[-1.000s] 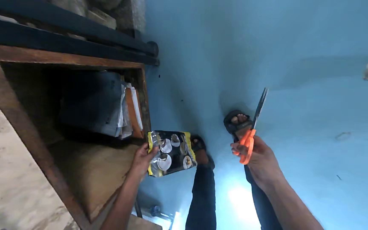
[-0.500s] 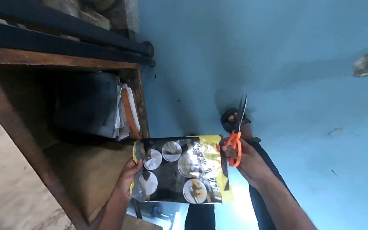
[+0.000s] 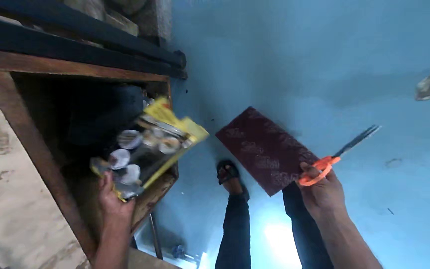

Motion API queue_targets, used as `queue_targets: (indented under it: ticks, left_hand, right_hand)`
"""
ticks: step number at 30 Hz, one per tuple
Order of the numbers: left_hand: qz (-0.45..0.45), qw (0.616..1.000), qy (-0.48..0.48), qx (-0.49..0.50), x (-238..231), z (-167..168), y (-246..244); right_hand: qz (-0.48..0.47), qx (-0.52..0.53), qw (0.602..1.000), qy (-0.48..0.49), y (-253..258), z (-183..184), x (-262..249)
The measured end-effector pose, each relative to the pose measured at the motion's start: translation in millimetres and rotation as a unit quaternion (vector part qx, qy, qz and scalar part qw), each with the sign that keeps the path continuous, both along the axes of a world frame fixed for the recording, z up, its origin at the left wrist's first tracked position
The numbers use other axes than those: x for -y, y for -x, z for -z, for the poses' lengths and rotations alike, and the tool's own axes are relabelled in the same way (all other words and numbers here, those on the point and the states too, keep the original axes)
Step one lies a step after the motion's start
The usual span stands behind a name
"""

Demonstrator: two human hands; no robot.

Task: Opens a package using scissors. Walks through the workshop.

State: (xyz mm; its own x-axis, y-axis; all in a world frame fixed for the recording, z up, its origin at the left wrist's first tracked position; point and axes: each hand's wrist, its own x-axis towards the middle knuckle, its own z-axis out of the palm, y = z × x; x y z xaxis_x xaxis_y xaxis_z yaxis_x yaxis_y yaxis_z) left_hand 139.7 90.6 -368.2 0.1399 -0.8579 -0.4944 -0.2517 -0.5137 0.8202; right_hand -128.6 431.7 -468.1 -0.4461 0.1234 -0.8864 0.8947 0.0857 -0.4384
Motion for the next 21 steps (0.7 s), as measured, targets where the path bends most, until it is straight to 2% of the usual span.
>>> queue_targets:
  ticks: [3,5,7,9,11,13,14,16,19,21]
  left_hand:
    - [-0.158,0.978,0.089,-0.103,21,13,0]
    - [-0.196,0.971,0.070,-0.121,21,21,11]
    - [-0.158,0.984,-0.016,-0.079,8,28,23]
    - [-0.072,0.990,-0.116,-0.024,-21,34,38]
    - [0.036,0.977,-0.209,0.017,-62,40,53]
    - [0.142,0.946,-0.291,0.004,-109,39,66]
    - [0.165,0.932,-0.322,-0.011,-133,34,78]
    - [0.125,0.933,-0.336,-0.023,-175,16,107]
    - [0.016,0.963,-0.270,-0.008,-207,-23,122]
    - [0.026,0.970,-0.243,0.007,-218,-60,125]
  right_hand:
    - [0.052,-0.006,0.999,0.010,3,3,-4]
    - [0.058,-0.003,0.998,0.037,3,1,-1]
    - [0.054,-0.002,0.996,0.065,3,-2,2]
    - [0.049,0.000,0.995,0.090,2,-5,3]
    - [0.053,0.004,0.992,0.110,-3,-10,4]
    - [0.046,0.019,0.990,0.136,-14,-18,6]
    - [0.033,0.027,0.988,0.149,-22,-24,6]
    - [-0.003,0.042,0.986,0.162,-39,-45,8]
    - [-0.054,0.061,0.980,0.180,-54,-89,-1]
    - [-0.100,0.055,0.979,0.172,-44,-118,-22]
